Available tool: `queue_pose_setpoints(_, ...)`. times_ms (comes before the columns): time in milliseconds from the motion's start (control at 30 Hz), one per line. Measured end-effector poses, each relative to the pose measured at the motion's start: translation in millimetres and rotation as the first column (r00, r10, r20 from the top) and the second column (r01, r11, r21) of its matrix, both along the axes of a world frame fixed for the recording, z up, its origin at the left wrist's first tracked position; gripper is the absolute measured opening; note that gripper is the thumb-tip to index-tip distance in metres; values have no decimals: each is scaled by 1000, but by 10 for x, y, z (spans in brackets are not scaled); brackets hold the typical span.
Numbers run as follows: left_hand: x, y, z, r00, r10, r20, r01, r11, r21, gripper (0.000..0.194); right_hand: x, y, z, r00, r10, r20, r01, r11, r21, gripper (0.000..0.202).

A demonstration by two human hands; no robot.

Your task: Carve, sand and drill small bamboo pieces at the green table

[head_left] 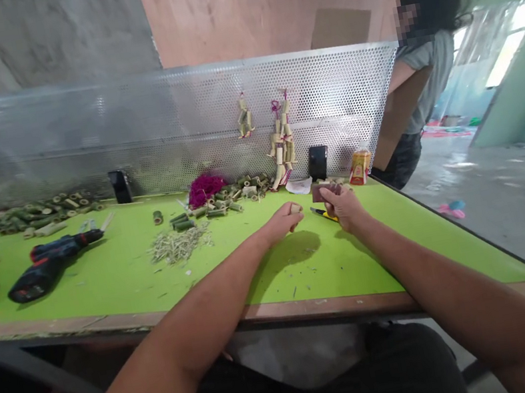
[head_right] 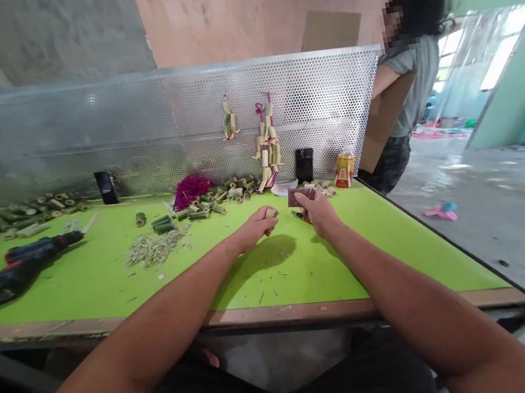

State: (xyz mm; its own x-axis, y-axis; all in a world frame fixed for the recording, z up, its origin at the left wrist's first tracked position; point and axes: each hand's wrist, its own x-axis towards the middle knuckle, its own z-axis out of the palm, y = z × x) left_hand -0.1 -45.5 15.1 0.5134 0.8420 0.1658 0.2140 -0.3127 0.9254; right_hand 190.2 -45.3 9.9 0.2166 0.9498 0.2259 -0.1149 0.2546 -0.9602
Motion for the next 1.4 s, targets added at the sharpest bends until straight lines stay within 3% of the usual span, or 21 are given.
queue_pose_setpoints(167,66,42,-123,999,1,38,-2,1000,24,15,-151,-90,-31,986,64,155,-69,997,27,38)
queue_pose_setpoints(267,46,65,-137,998,-59,36,59,998,7,31,-259,-138,-34,948,110,299,-117,993,6,36)
queue_pose_setpoints(433,19,21,-75,984,-168,58,166,985,35,53,-216,-125,-22,887,62,458,-102,993,62,30)
queue_pose_setpoints(500,18,-8,-50,971,-223,87,224,975,5,47,-170,-106,-21,887,65,457,-128,986,109,30)
queue_pose_setpoints(600,7,-33,-30,958,-273,94,271,962,31,39,-134,-109,-23,892,169,419,-239,964,120,34)
queue_pose_setpoints(700,-17,-12,-31,961,-277,13,273,953,131,48,-128,-149,-23,882,219,416,-267,962,61,37)
queue_pose_setpoints(833,-20,72,-56,960,-262,-98,280,917,285,44,-145,-191,-18,911,204,359,-222,975,8,43)
queue_pose_setpoints(967,20,108,-84,965,-203,-168,249,911,330,44,-199,-203,-25,918,120,377,-152,987,55,44)
queue_pose_setpoints(1100,65,88,-104,942,-214,-258,298,886,354,37,-242,-194,-39,883,-8,470,-38,995,87,45)
queue_pose_setpoints(1233,112,91,-142,941,-170,-293,267,903,335,41,-236,-135,-19,733,-302,610,227,953,199,53)
queue_pose_setpoints(1300,131,103,-162,950,-207,-232,278,901,333,48,-237,-107,1,657,-378,652,268,926,266,54)
queue_pose_setpoints(1400,146,111,-178,955,-245,-165,289,891,350,50,-261,-82,21,622,-403,671,264,915,304,54)
